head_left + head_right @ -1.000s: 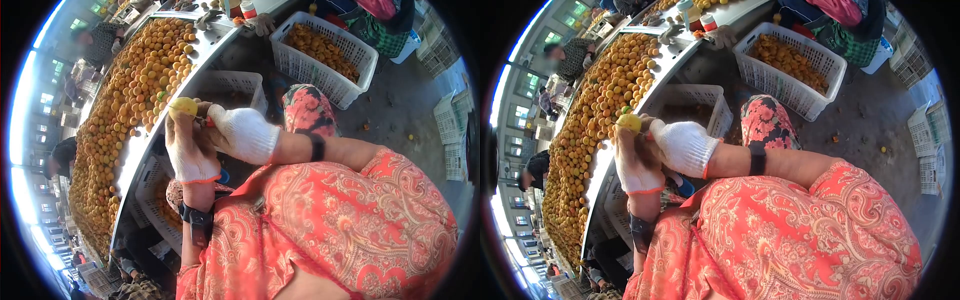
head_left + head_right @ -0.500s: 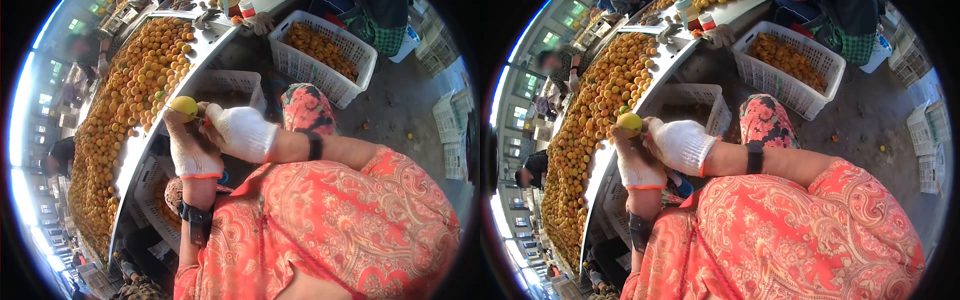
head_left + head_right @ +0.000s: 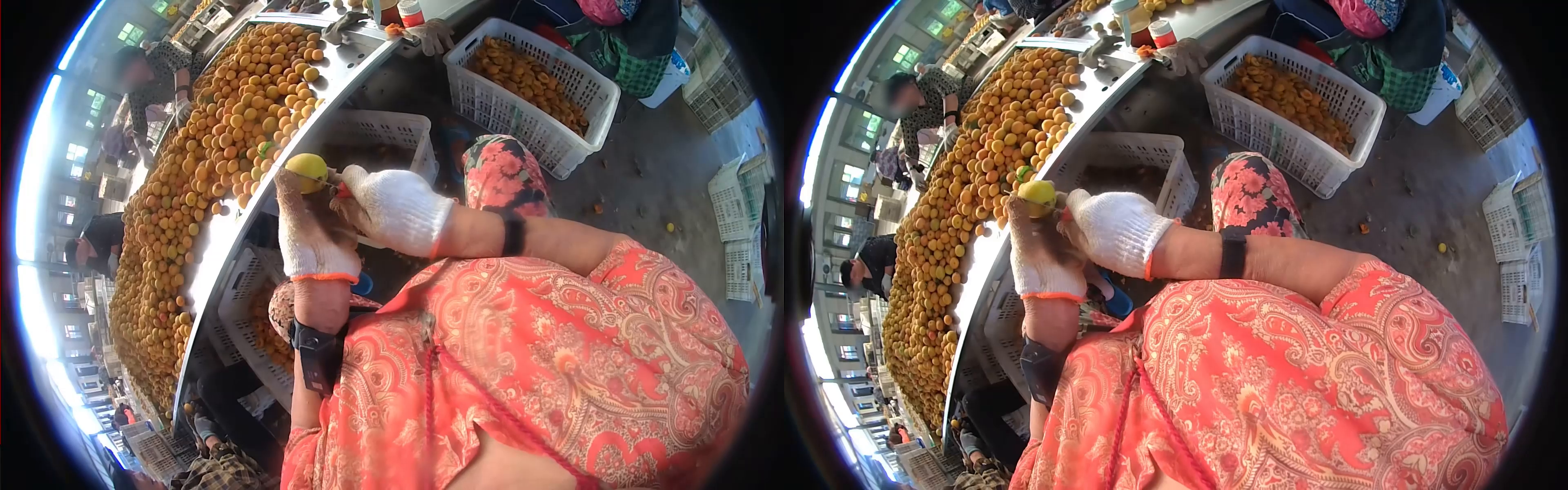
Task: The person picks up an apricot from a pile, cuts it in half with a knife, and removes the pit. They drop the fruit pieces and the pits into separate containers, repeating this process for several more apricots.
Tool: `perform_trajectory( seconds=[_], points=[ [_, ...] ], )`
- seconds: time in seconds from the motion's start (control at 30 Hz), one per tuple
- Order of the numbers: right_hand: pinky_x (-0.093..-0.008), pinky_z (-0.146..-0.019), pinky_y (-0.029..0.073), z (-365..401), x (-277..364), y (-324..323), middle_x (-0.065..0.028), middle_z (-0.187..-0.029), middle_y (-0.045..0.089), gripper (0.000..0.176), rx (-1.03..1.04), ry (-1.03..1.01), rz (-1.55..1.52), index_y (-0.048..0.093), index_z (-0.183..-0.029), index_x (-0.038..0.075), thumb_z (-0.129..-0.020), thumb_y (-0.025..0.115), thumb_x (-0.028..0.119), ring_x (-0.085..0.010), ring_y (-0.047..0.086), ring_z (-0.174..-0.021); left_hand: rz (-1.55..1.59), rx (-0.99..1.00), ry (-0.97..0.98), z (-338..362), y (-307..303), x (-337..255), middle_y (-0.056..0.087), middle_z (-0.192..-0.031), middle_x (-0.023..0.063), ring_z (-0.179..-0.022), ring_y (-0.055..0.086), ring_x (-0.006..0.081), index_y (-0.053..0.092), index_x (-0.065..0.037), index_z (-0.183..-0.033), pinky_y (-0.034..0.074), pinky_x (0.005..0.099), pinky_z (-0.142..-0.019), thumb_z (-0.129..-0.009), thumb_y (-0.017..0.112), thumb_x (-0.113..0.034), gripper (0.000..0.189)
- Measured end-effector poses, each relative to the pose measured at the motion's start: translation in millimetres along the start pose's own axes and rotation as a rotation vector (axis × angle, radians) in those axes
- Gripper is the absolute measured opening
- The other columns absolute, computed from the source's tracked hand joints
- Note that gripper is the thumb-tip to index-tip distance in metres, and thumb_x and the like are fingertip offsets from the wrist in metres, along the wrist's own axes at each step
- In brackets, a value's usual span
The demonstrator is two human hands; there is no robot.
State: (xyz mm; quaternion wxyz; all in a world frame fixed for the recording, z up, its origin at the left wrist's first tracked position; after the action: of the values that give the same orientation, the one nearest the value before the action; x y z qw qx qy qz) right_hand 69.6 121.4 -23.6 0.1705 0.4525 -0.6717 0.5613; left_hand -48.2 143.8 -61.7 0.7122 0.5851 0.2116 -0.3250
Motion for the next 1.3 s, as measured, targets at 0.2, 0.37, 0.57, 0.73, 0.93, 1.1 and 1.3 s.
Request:
perform_trajectory(
  seconds=[0.2, 0.37, 0.57, 0.73, 0.93, 1.1, 1.3],
  points=[
    [-0.0466, -0.066, 0.054, 4, -3, 5, -0.0231, -0.082, 0.069, 0.035, 0.068, 0.026, 0.014, 0.054, -0.108, -0.004, -0.098, 0.053, 0.030, -0.0393, 0.070, -0.077, 0.005, -0.115, 0.104, 10, 4, 3, 0.060, -0.096, 0.0086, -0.086, 0.059, 0.0220, 0.054, -0.007, -0.117, 0.052, 0.0347, -0.079, -0.100, 0.055, -0.049, 0.045],
    [-0.0459, -0.071, 0.055, 3, -8, 9, -0.0241, -0.088, 0.070, 0.037, 0.161, 0.096, 0.015, 0.053, -0.114, -0.005, -0.097, 0.053, 0.029, -0.0394, 0.070, -0.083, 0.066, -0.147, 0.003, 9, 2, 15, 0.059, -0.096, 0.0091, -0.085, 0.058, 0.0221, 0.053, -0.006, -0.113, 0.052, 0.0359, -0.079, -0.100, 0.053, -0.051, 0.046],
    [-0.0460, -0.062, 0.051, 4, -16, 16, -0.0197, -0.078, 0.066, 0.030, 0.049, 0.056, -0.072, 0.054, -0.102, 0.001, -0.096, 0.063, 0.030, -0.0410, 0.066, -0.072, -0.264, -0.087, 0.291, 0, 1, -9, 0.059, -0.102, 0.0084, -0.091, 0.057, 0.0203, 0.054, -0.005, -0.118, 0.050, 0.0350, -0.082, -0.102, 0.052, -0.047, 0.045],
    [-0.0477, -0.075, 0.054, 9, -9, 9, -0.0256, -0.084, 0.069, 0.035, 0.156, 0.052, -0.146, 0.058, -0.109, -0.004, -0.097, 0.052, 0.029, -0.0419, 0.069, -0.085, -0.773, -0.031, 0.537, 2, -3, -34, 0.060, -0.111, 0.0084, -0.097, 0.058, 0.0197, 0.055, -0.002, -0.121, 0.049, 0.0342, -0.086, -0.104, 0.051, -0.038, 0.040],
    [-0.0478, -0.075, 0.054, 9, -6, 9, -0.0241, -0.089, 0.070, 0.037, 0.147, 0.126, -0.110, 0.058, -0.113, -0.003, -0.097, 0.053, 0.029, -0.0418, 0.068, -0.084, 0.005, 0.010, 0.121, 17, 18, 4, 0.060, -0.101, 0.0092, -0.089, 0.059, 0.0207, 0.055, -0.004, -0.115, 0.051, 0.0351, -0.083, -0.103, 0.053, -0.041, 0.040],
    [-0.0436, -0.075, 0.053, 9, 3, -6, -0.0228, -0.090, 0.070, 0.031, 0.164, 0.081, -0.326, 0.068, -0.102, 0.000, -0.094, 0.062, 0.030, -0.0403, 0.068, -0.089, -0.056, -0.154, 0.128, 5, -17, 1, 0.063, -0.097, 0.0120, -0.086, 0.062, 0.0242, 0.055, -0.004, -0.117, 0.054, 0.0390, -0.077, -0.099, 0.055, -0.051, 0.050],
    [-0.0423, -0.061, 0.052, -26, 15, -64, -0.0201, -0.074, 0.067, 0.040, -0.282, 0.062, -0.281, 0.063, -0.087, 0.001, -0.092, 0.067, 0.041, -0.0366, 0.067, -0.069, -0.627, 0.149, 0.308, 37, 40, -9, 0.061, -0.082, 0.0053, -0.061, 0.055, 0.0100, 0.054, -0.003, -0.120, 0.046, 0.0233, -0.055, -0.106, 0.044, -0.034, 0.036]
  ],
)
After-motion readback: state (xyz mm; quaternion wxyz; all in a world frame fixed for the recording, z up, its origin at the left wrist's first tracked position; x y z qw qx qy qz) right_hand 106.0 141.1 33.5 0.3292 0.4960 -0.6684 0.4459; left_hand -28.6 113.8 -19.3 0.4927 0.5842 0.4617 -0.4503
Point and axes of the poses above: each hand's wrist, its own z-axis away from the middle knuckle, its own y-axis out of the palm, x = y × z, the point moved 8 cm from there along -z, towards the middle knuckle
